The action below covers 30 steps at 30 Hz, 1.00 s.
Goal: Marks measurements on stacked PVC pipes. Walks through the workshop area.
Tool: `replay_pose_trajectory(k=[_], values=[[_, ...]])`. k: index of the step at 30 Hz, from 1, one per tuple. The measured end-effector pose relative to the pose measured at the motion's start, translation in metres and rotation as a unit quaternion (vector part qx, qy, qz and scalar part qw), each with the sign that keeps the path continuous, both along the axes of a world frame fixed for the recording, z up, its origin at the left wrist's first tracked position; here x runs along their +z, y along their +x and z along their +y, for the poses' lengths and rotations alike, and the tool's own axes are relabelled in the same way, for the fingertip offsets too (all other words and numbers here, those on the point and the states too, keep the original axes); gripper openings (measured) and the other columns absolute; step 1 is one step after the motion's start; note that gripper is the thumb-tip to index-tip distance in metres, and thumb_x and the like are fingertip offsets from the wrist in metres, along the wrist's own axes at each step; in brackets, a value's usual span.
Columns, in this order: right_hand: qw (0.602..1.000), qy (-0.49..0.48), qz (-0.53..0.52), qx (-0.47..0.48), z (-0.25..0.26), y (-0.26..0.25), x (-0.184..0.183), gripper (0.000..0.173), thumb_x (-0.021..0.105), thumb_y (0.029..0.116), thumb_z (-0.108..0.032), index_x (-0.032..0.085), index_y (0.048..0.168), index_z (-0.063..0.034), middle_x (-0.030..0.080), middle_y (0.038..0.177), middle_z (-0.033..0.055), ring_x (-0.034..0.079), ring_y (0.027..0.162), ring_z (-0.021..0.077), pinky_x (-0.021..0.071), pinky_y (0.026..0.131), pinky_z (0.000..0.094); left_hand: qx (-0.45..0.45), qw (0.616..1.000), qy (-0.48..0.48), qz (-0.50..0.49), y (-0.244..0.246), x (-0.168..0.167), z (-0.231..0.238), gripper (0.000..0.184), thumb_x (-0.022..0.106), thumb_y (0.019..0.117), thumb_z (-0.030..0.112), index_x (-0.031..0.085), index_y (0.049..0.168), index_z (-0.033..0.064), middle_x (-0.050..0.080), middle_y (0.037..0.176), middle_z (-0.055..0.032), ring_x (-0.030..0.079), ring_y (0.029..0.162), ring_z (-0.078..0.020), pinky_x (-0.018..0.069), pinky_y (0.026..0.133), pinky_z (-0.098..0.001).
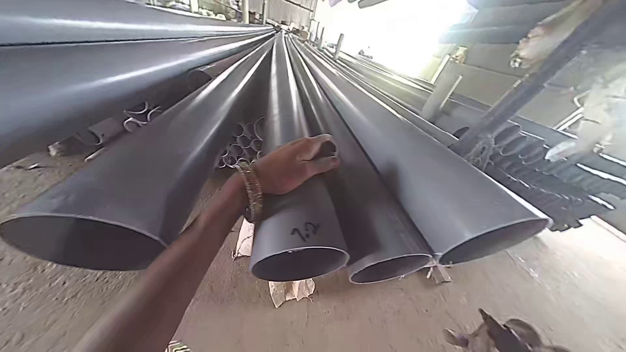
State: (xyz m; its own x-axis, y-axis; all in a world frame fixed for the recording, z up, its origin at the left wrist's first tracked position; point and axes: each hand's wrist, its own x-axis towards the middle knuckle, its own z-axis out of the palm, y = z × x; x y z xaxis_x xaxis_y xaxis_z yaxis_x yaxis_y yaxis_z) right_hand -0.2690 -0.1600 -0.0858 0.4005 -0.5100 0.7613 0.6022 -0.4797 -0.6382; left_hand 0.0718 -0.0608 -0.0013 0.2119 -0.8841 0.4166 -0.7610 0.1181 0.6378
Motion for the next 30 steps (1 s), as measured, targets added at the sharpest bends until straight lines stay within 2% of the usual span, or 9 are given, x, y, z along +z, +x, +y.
replay_pose_trajectory(k=[4,8,10,14,19,21,24,26,30], values=[[0.991,-0.069,0.071,-0.095,-0.002,0.022,-0.011,0.027,0.072,0.0948,-0.037,0.071,0.12,-0.0302,0.072,0.11,-0.0193,0.068,0.096,-0.0041,0.0579,0.08,0.0136,0.002,0.999,-0.018,0.027,-0.001,-0.003,0.002,0.018,0.049,0.1048,0.019,0.061,0.111,0.0068,0.061,0.09,0.0068,0.057,0.083,0.0074,0.0482,0.08,-0.0143],[0.985,-0.025,0.089,-0.145,0.002,0.05,-0.015,0.014,0.073,0.0863,-0.016,0.071,0.1,-0.0176,0.074,0.095,-0.0161,0.065,0.078,-0.01,0.0546,0.066,0.0079,0.01,0.999,-0.015,0.048,-0.001,-0.001,0.002,0.01,0.049,0.1048,0.016,0.058,0.105,0.0127,0.059,0.085,0.0124,0.057,0.08,0.0117,0.0474,0.076,-0.0084],[0.984,-0.027,0.113,-0.132,0.001,0.053,-0.019,0.014,0.072,0.0837,-0.008,0.071,0.098,-0.0078,0.074,0.091,-0.0122,0.062,0.076,-0.0127,0.0516,0.066,0.0052,0.014,0.998,-0.022,0.061,-0.006,-0.003,0.005,0.01,0.049,0.1051,0.015,0.059,0.102,0.0135,0.059,0.082,0.012,0.057,0.076,0.0101,0.0475,0.072,-0.008],[0.981,-0.05,0.158,-0.103,0.0,0.055,-0.029,0.012,0.072,0.0849,-0.01,0.072,0.095,-0.0035,0.073,0.085,-0.0073,0.059,0.074,-0.0136,0.0494,0.067,0.004,0.006,0.997,-0.026,0.073,-0.008,-0.007,0.013,0.012,0.048,0.1065,0.015,0.057,0.099,0.0151,0.057,0.078,0.0093,0.056,0.07,0.0066,0.0458,0.064,-0.009],[0.975,-0.063,0.172,-0.129,-0.005,0.056,-0.034,0.014,0.072,0.0827,-0.012,0.073,0.092,-0.0008,0.073,0.083,-0.0039,0.061,0.075,-0.0129,0.0496,0.069,0.0044,-0.005,0.998,-0.032,0.056,-0.001,-0.008,0.008,0.012,0.048,0.106,0.015,0.058,0.1,0.0179,0.059,0.082,0.0122,0.058,0.078,0.0081,0.0481,0.072,-0.0093],[0.98,-0.048,0.17,-0.095,-0.009,0.049,-0.031,0.01,0.073,0.0837,-0.012,0.071,0.091,-0.0062,0.072,0.082,-0.0078,0.062,0.076,-0.0113,0.0524,0.069,0.0071,-0.007,0.998,-0.033,0.056,0.0,-0.008,0.006,0.012,0.048,0.1058,0.016,0.058,0.1,0.0191,0.059,0.084,0.0138,0.058,0.08,0.0091,0.0486,0.074,-0.0087],[0.985,-0.025,0.163,-0.042,-0.011,0.027,-0.022,0.009,0.073,0.0924,-0.023,0.067,0.1,-0.0216,0.072,0.09,-0.018,0.065,0.084,-0.0112,0.0562,0.075,0.0099,-0.009,0.997,-0.034,0.063,-0.003,-0.008,0.009,0.013,0.048,0.1066,0.015,0.059,0.1,0.0163,0.059,0.083,0.0116,0.058,0.077,0.0082,0.0483,0.072,-0.0087],[0.992,0.015,0.125,-0.01,-0.008,0.016,-0.01,0.011,0.071,0.0945,-0.028,0.073,0.105,-0.0291,0.073,0.095,-0.0211,0.065,0.08,-0.012,0.0531,0.067,0.0068,-0.009,0.997,-0.032,0.063,-0.001,-0.009,0.009,0.014,0.047,0.1067,0.015,0.058,0.099,0.0179,0.059,0.082,0.0123,0.058,0.077,0.0081,0.0479,0.072,-0.0089],[0.999,0.02,0.025,0.01,-0.017,-0.004,0.001,0.023,0.067,0.0987,-0.031,0.071,0.121,-0.0258,0.074,0.104,-0.0112,0.067,0.07,-0.0027,0.055,0.055,0.0119,0.002,0.998,-0.038,0.051,-0.004,-0.007,0.008,0.016,0.046,0.1063,0.011,0.059,0.097,0.0145,0.058,0.081,0.011,0.057,0.075,0.0088,0.0478,0.071,-0.0077]])
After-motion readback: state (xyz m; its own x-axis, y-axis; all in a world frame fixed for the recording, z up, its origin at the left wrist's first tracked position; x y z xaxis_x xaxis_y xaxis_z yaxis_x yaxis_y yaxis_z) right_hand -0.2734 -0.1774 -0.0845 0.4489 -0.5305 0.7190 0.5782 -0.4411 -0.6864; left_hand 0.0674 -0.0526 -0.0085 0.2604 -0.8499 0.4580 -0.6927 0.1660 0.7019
